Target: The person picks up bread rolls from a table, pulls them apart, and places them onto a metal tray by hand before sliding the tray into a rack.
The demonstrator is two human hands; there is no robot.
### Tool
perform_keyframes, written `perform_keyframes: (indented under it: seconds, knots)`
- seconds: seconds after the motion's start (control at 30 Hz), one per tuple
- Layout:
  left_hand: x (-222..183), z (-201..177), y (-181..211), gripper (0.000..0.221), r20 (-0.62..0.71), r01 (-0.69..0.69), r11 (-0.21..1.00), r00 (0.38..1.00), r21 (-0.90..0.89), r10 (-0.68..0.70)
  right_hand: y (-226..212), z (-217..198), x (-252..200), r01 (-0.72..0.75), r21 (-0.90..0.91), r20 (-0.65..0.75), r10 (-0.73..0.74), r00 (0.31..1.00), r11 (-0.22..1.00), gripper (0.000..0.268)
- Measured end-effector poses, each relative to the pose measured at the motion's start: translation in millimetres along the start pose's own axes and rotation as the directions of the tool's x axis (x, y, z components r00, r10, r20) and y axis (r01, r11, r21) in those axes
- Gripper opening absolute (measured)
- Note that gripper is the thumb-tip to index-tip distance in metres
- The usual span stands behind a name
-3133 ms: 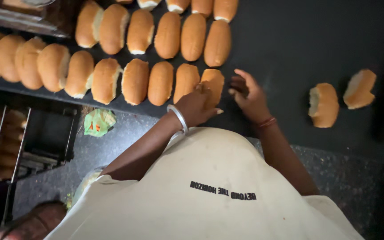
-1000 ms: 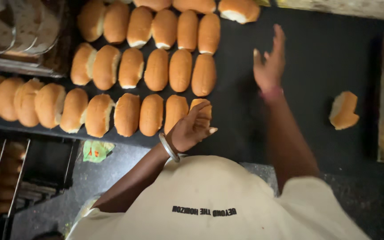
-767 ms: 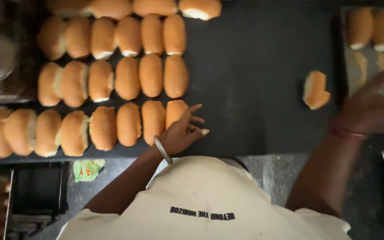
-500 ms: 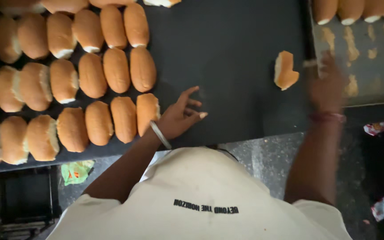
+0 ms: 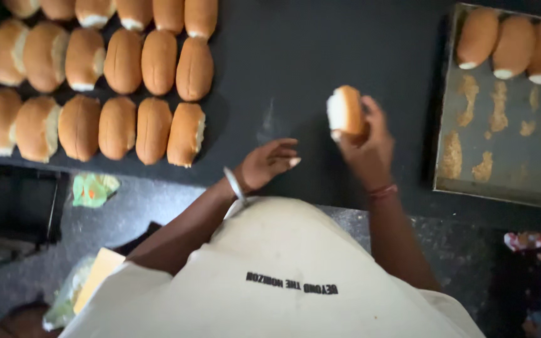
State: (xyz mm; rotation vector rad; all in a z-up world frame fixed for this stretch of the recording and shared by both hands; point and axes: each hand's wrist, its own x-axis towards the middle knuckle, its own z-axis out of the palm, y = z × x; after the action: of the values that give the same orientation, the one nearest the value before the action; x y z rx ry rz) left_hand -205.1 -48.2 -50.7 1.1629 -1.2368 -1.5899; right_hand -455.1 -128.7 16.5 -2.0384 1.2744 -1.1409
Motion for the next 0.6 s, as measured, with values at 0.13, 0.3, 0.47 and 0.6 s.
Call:
perform_keyframes:
  seconds: [0.13,0.3,0.47,0.6]
  knots:
    - [13.9,28.0,-5.8,0.064,-0.124,0.231,0.917,0.951,-0.325,-0.283,-39.2,16.5,-7.7,0.294,0.047,0.194,-0.297,0.935,0.955,0.071]
    - [3.9,30.5,10.6,0.053,-0.143,0.043,0.871,0.981,-0.49,-0.129,-37.2,5.9,-9.4,0.049,0.497,0.343,-0.248,0.906,0.866,0.06]
    - [-1.8,46.5,2.0,0.043,-0.155,0.057,0.957,0.982,-0.285,-0.105,-12.7,-9.2,-25.8,-0.01,0.43,0.429,-0.195,0.882,0.903,0.035]
    - [14.1,52.7,5.2,0.041,-0.085,0.115,0.897,0.982,-0.426,-0.166,4.8,-8.3,-46.2,-0.39,0.465,0.417,0.192,0.888,0.795,0.026]
